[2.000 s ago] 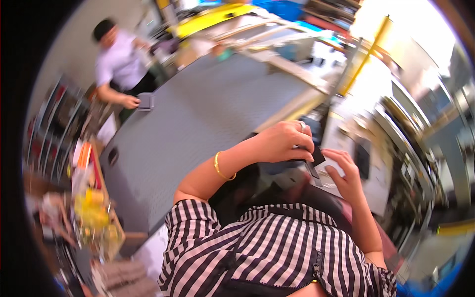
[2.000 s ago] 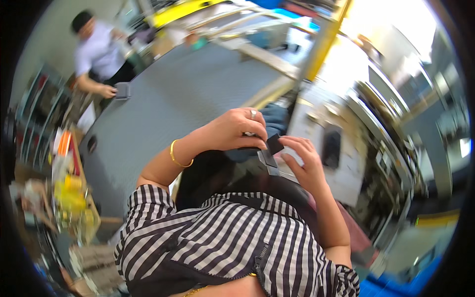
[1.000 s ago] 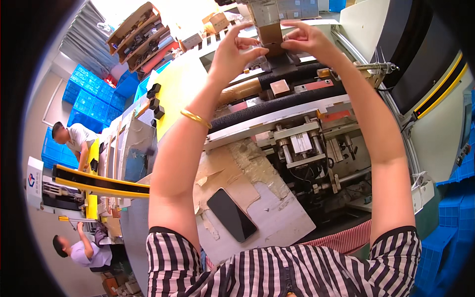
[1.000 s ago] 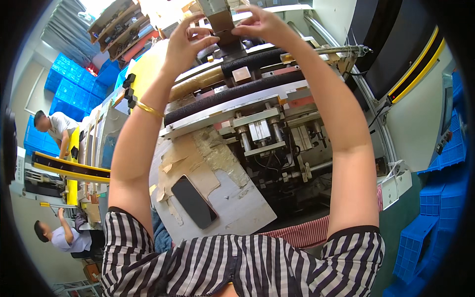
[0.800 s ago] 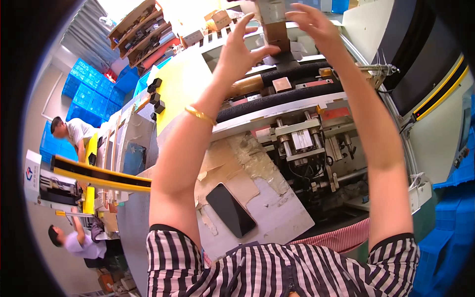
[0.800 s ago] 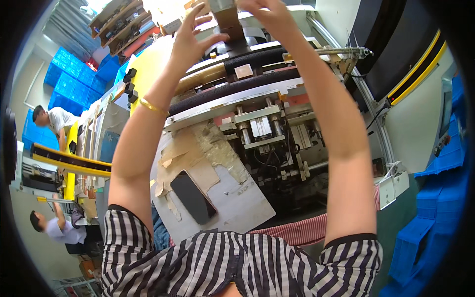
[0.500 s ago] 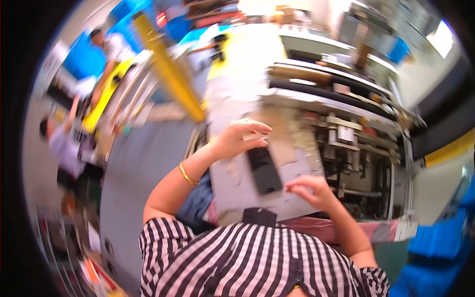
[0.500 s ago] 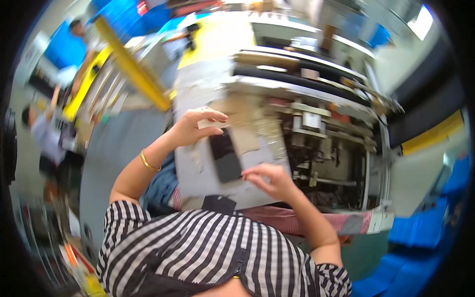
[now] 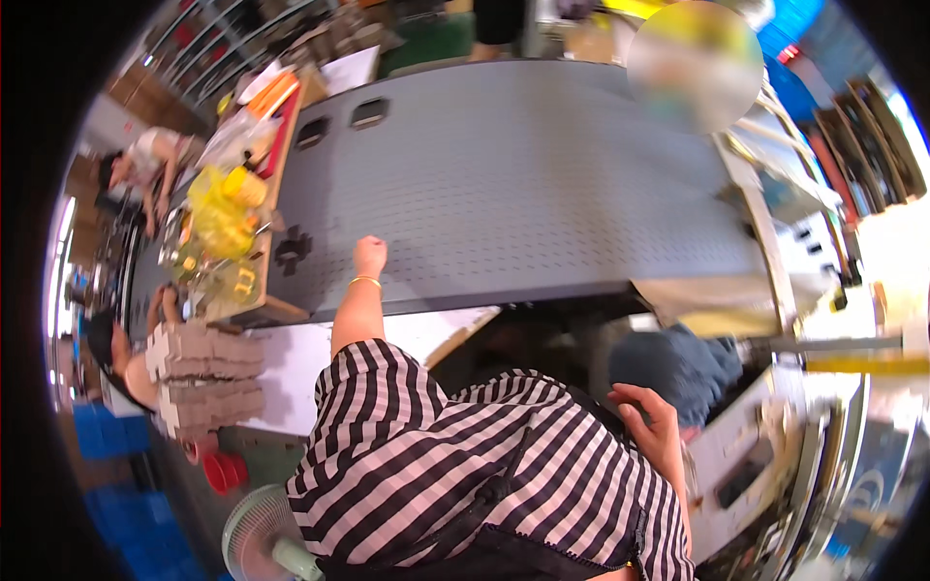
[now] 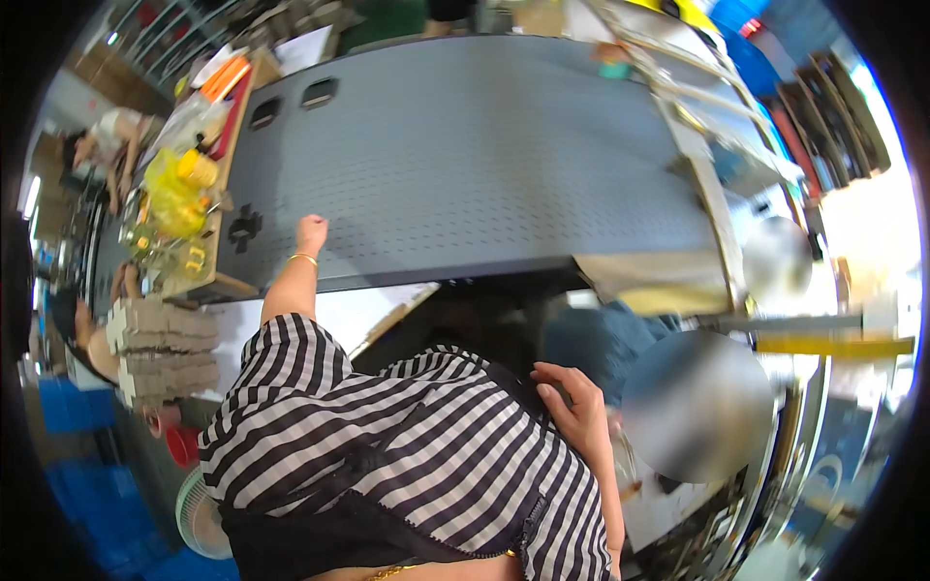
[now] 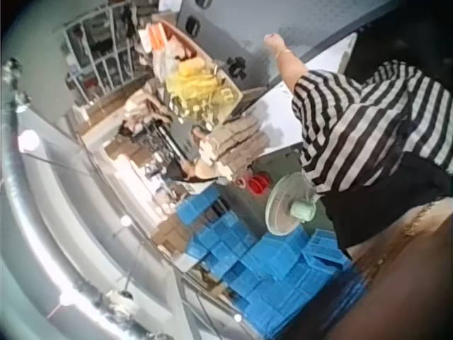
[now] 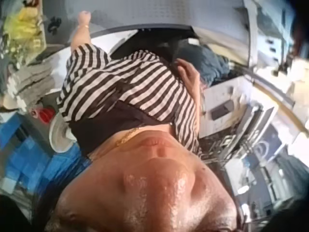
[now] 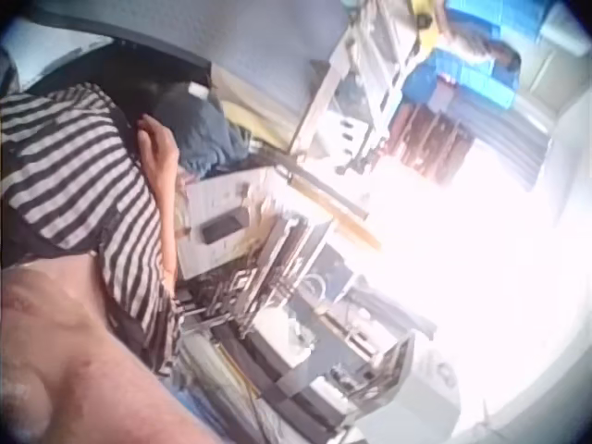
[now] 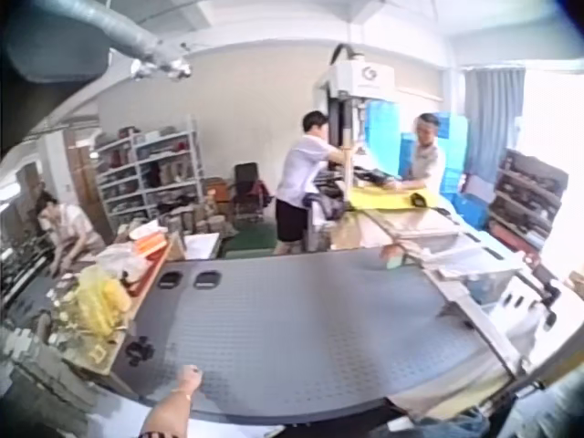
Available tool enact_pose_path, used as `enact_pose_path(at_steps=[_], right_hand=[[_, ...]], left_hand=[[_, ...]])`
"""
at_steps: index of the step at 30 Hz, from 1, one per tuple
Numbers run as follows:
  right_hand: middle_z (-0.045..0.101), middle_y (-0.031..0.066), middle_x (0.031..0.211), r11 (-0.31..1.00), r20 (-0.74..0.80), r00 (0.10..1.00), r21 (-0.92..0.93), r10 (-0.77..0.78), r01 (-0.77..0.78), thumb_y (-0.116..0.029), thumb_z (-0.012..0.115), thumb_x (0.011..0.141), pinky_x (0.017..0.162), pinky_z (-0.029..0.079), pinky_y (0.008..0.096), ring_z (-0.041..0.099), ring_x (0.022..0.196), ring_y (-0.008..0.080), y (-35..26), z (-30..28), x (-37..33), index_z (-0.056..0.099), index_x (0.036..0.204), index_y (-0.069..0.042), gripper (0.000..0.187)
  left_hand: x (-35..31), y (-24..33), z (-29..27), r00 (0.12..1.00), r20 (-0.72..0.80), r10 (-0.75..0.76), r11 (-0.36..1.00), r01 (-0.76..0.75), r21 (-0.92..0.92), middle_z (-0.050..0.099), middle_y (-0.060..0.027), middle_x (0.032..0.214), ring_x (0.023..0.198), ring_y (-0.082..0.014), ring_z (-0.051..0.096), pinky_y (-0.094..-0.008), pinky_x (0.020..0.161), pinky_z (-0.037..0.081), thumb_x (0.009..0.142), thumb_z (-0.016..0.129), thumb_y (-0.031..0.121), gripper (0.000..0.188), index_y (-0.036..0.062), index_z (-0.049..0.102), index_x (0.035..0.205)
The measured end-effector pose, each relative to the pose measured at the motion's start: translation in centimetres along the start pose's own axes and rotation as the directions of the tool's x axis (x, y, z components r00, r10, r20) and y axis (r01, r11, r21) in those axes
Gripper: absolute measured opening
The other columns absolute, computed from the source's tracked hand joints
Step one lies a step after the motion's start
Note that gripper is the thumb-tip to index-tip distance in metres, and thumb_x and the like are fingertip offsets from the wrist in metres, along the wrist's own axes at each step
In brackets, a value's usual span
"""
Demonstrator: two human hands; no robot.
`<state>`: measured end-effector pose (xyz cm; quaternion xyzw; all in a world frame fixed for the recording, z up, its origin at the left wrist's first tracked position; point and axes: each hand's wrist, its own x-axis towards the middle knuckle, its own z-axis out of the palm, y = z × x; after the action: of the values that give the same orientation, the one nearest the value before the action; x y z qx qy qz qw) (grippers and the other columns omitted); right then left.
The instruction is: Folding cardboard components and feeding them into an industrial manufacturing machine.
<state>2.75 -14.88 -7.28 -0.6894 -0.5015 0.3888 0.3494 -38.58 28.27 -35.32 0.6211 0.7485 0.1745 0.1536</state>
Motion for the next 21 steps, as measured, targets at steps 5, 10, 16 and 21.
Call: enact_pose_path(at_steps=[5, 10, 16, 21], right_hand=[[0.07, 0.0127, 0.104, 0.985, 0.292, 0.954, -0.126, -0.074, 0.115, -0.006, 0.063, 0.086, 0.09, 0.049, 0.0363, 0.065, 0.1, 0.0283, -4.5, 3.9, 11.1, 0.063, 0.117, 0.001, 0.031], [0.069, 0.0147, 0.104, 0.956, 0.457, 0.881, -0.186, -0.122, 0.228, -0.008, 0.067, 0.084, 0.088, 0.049, 0.038, 0.064, 0.099, 0.0305, -5.9, 7.2, 17.9, 0.062, 0.118, 0.001, 0.035], [0.069, 0.0156, 0.099, 0.929, 0.476, 0.871, -0.254, -0.123, 0.27, -0.017, 0.069, 0.085, 0.084, 0.051, 0.0404, 0.065, 0.092, 0.0328, -4.3, 8.0, 18.4, 0.063, 0.116, -0.002, 0.035], [0.068, 0.0159, 0.099, 0.927, 0.423, 0.899, -0.284, -0.11, 0.247, -0.018, 0.069, 0.085, 0.084, 0.051, 0.0407, 0.064, 0.093, 0.0335, -2.7, 7.8, 14.7, 0.064, 0.115, -0.003, 0.034]], left_hand=[[3.5, -13.6, -7.9, 0.952, -0.176, -0.251, 0.953, 0.274, 0.127, 0.07, -0.0168, 0.103, 0.098, -0.0346, 0.066, -0.0436, 0.089, 0.053, 0.082, 0.066, 0.021, 0.023, 0.0101, 0.071, 0.102], [5.7, -13.2, -11.3, 0.925, -0.145, -0.352, 0.898, 0.377, 0.226, 0.058, -0.017, 0.127, 0.122, -0.0336, 0.053, -0.0426, 0.099, 0.047, 0.084, 0.069, 0.015, 0.045, 0.0154, 0.057, 0.127], [7.9, -17.4, -10.4, 0.961, -0.237, -0.14, 0.858, 0.238, 0.456, 0.052, -0.0134, 0.136, 0.128, -0.0331, 0.047, -0.0427, 0.099, 0.047, 0.087, 0.064, 0.014, 0.034, 0.0167, 0.063, 0.121], [9.5, -12.5, -9.3, 0.996, 0.002, -0.089, 0.903, 0.08, 0.422, 0.069, -0.0143, 0.106, 0.094, -0.0364, 0.067, -0.0472, 0.081, 0.054, 0.087, 0.058, 0.013, 0.015, 0.009, 0.071, 0.093]])
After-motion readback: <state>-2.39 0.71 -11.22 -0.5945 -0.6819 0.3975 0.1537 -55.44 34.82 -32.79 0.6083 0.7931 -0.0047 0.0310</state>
